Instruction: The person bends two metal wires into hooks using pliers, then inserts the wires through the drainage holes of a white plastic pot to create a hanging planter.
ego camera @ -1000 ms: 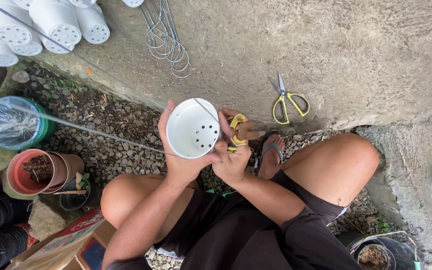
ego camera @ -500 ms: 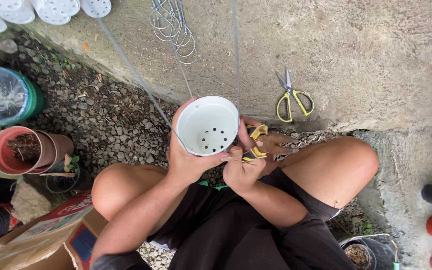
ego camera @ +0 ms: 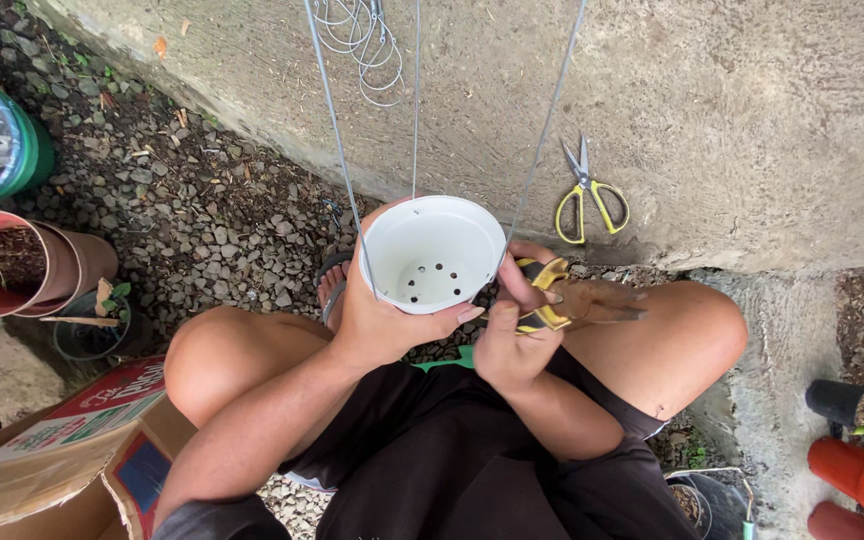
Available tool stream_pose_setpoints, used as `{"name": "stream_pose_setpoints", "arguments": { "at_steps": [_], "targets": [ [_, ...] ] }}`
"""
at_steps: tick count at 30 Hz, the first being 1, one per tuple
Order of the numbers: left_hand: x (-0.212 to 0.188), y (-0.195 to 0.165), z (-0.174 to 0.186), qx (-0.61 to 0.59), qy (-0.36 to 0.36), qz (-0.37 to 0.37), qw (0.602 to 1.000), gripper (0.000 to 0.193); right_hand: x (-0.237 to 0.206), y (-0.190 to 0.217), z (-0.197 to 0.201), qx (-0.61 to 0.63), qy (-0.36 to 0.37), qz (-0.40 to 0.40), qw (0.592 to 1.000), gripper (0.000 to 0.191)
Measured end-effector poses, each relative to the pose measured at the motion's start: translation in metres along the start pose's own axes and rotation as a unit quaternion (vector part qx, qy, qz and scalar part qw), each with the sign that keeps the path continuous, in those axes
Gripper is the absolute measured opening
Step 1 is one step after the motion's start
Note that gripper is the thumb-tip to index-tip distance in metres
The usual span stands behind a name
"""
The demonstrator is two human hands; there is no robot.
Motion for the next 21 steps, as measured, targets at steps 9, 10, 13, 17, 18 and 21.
{"name": "stream_pose_setpoints", "arguments": {
  "at_steps": [9, 10, 13, 17, 18, 21],
  "targets": [
    [-0.009, -0.006, -0.015, -0.029, 0.092, -0.014, 0.995, 0.129, 0.04, -0.005, 0.045, -0.015, 0.126, -0.066, 0.99, 0.047],
    [-0.008, -0.006, -0.016, -0.023, 0.093, -0.026, 0.995, 0.128, 0.034, -0.005, 0.04, 0.023, 0.138, -0.074, 0.987, 0.058],
    [-0.005, -0.005, -0.018, -0.007, 0.097, -0.047, 0.994, 0.126, 0.014, -0.019, 0.03, 0.026, 0.128, -0.131, 0.983, 0.071],
    [-0.005, -0.005, -0.012, 0.022, 0.087, -0.041, 0.995, 0.119, 0.0, -0.025, 0.026, -0.007, 0.088, -0.112, 0.99, 0.066],
    [-0.005, -0.006, -0.011, 0.032, 0.086, -0.042, 0.995, 0.118, -0.003, -0.026, 0.025, -0.002, 0.089, -0.116, 0.989, 0.063],
    [-0.005, -0.009, -0.01, 0.019, 0.086, -0.042, 0.995, 0.115, -0.011, -0.03, 0.025, 0.003, 0.091, -0.119, 0.989, 0.058]
  ]
}}
Point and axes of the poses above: each hand's wrist, its own x-axis towards the middle knuckle, its own z-axis out of the back of the hand, y = z × x, the point moved 8 cm from there along x, towards the middle knuckle, and after that the axes turned 9 degrees about -x, right-handed, at the moved point
